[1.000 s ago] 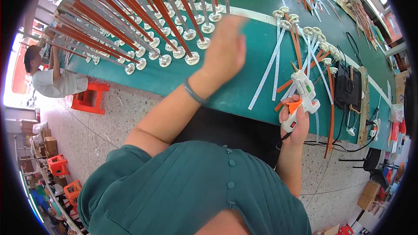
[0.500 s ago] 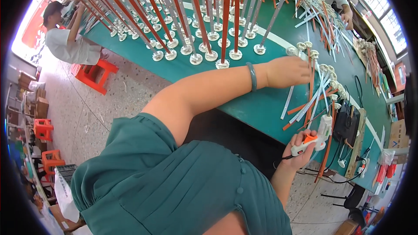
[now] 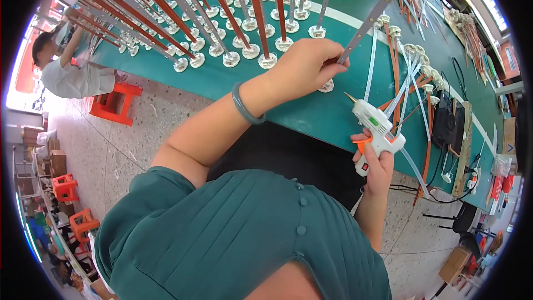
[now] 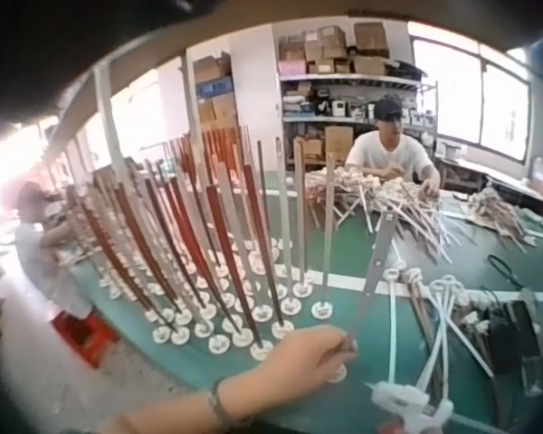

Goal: The person is using a hot glue gun to attach plastic rods and circular components onto white bases at a manual workstation.

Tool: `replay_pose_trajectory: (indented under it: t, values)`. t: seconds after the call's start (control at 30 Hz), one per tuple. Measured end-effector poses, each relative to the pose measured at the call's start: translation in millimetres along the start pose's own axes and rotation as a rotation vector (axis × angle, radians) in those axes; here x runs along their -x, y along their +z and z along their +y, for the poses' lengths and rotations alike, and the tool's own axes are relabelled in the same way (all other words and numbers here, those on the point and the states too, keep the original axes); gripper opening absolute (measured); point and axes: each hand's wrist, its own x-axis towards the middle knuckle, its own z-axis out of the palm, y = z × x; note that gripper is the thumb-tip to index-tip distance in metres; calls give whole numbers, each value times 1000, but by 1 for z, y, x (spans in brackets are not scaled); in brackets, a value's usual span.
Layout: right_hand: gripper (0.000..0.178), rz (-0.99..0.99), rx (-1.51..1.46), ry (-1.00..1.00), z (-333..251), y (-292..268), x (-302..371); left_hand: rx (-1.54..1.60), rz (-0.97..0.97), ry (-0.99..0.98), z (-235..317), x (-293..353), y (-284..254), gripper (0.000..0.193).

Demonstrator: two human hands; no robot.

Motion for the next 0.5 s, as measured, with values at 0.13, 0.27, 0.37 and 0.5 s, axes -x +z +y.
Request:
replay_pose_trajectory:
  t: [0.13, 0.27, 0.37, 0.5]
  values:
    - [36, -41, 99, 73, -10, 14, -11, 16, -3, 22, -8, 9, 5, 8]
    - [36, -56, 169, 88, -7, 20, -21, 43, 26, 59, -14, 7, 8, 11]
    - [36, -61, 221, 104, -6, 22, -27, 46, 28, 65, -15, 2, 8, 11]
    - [35, -52, 200, 88, -4, 26, -31, 60, 28, 64, -18, 1, 8, 11]
